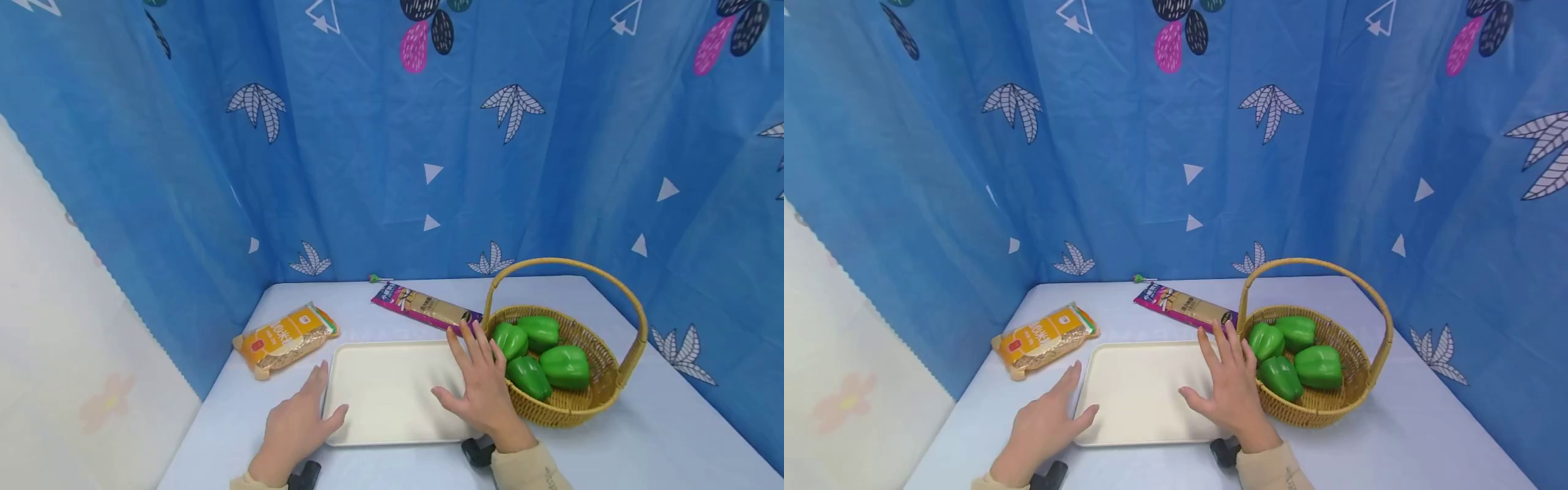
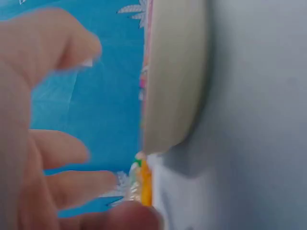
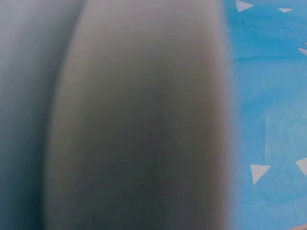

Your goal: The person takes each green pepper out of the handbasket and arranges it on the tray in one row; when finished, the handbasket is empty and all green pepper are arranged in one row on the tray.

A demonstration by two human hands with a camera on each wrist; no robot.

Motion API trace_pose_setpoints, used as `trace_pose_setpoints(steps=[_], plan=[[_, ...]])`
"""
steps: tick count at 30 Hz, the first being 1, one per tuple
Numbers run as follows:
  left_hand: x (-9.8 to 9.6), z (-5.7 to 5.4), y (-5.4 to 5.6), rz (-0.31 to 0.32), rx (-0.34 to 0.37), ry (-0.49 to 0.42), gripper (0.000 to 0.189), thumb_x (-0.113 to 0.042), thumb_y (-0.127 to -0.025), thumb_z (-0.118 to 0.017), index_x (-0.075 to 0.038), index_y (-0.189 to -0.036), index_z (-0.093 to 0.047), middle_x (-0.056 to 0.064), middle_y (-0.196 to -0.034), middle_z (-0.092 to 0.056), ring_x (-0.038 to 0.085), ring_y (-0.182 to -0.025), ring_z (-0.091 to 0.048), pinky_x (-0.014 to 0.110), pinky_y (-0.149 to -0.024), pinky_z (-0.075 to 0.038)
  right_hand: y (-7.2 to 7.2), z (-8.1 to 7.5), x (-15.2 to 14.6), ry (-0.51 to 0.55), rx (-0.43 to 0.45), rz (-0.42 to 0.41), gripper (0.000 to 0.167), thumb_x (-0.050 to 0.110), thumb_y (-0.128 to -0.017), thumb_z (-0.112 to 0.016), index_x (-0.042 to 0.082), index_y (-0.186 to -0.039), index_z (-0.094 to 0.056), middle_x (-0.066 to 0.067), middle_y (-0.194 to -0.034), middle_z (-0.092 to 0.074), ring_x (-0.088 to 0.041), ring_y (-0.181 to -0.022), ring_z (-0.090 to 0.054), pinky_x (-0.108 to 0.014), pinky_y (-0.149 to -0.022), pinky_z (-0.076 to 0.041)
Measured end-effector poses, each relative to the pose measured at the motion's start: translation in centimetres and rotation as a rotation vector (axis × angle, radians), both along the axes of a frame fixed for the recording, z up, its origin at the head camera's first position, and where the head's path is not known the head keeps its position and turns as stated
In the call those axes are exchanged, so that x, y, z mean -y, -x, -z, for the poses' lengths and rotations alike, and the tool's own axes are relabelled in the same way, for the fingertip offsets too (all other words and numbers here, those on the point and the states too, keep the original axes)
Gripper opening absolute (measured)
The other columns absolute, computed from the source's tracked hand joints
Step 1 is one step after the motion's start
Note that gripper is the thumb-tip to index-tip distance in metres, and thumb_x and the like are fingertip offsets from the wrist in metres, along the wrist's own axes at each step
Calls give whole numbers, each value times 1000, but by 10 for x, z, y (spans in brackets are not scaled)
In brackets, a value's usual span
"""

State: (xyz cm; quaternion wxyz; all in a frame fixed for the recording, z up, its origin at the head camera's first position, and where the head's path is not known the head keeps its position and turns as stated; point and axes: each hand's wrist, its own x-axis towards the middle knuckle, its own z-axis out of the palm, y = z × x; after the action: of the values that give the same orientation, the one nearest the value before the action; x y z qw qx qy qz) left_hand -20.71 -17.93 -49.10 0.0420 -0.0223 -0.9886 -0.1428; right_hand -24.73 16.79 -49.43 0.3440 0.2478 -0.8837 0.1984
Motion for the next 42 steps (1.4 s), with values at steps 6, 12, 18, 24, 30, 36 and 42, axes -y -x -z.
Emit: trace_pose_setpoints(steps=[6,12,18,24,30,36,42], plan=[[-1,9,-4,68,127,-88,65,-27,-90,-62,-1,-149,-52,10,-118,-75,22,-82,-68,42,-69,-56,1,-2,-6,22,-5,0,96,53,-80,-72,10,-159,-40,-13,-170,-24,-46,-153,-22,-75,-107,-18],[0,16,-4,110,172,-136,64,-21,-91,-60,-1,-151,-49,-5,-67,-54,13,-58,-47,30,-56,-37,-2,-18,-23,156,-22,-40,85,41,-82,-70,8,-156,-44,-16,-164,-37,-45,-151,-27,-75,-104,-23],[1,20,-2,103,175,-141,66,-21,-90,-61,-3,-152,-49,-4,-75,-61,14,-57,-47,30,-55,-37,10,-56,-59,326,-164,-78,71,44,-92,-63,2,-148,-54,-23,-151,-52,-46,-145,-37,-70,-115,-23],[3,21,-1,95,176,-144,66,-21,-89,-60,-3,-152,-49,-5,-75,-61,15,-57,-46,30,-54,-35,30,-93,-100,339,-312,-4,70,54,-97,-54,-4,-135,-63,-28,-132,-62,-49,-131,-49,-58,-116,-30],[4,19,-1,79,181,-139,67,-21,-88,-62,-3,-151,-50,5,-97,-74,14,-62,-48,32,-56,-38,57,-93,-123,264,-311,134,64,48,-95,-54,-7,-125,-67,-30,-123,-64,-50,-123,-51,-67,-106,-33],[4,17,-1,70,179,-129,67,-22,-88,-63,-4,-151,-51,14,-130,-71,13,-72,-53,38,-66,-49,72,-60,-128,305,-246,141,46,29,-90,-58,-7,-116,-69,-28,-119,-66,-50,-123,-50,-68,-105,-33],[5,15,-2,57,166,-120,67,-22,-87,-63,-4,-150,-52,14,-135,-68,13,-78,-57,43,-74,-55,72,-49,-126,281,10,182,36,24,-97,-58,0,-123,-66,-25,-125,-63,-48,-124,-47,-66,-103,-32]])
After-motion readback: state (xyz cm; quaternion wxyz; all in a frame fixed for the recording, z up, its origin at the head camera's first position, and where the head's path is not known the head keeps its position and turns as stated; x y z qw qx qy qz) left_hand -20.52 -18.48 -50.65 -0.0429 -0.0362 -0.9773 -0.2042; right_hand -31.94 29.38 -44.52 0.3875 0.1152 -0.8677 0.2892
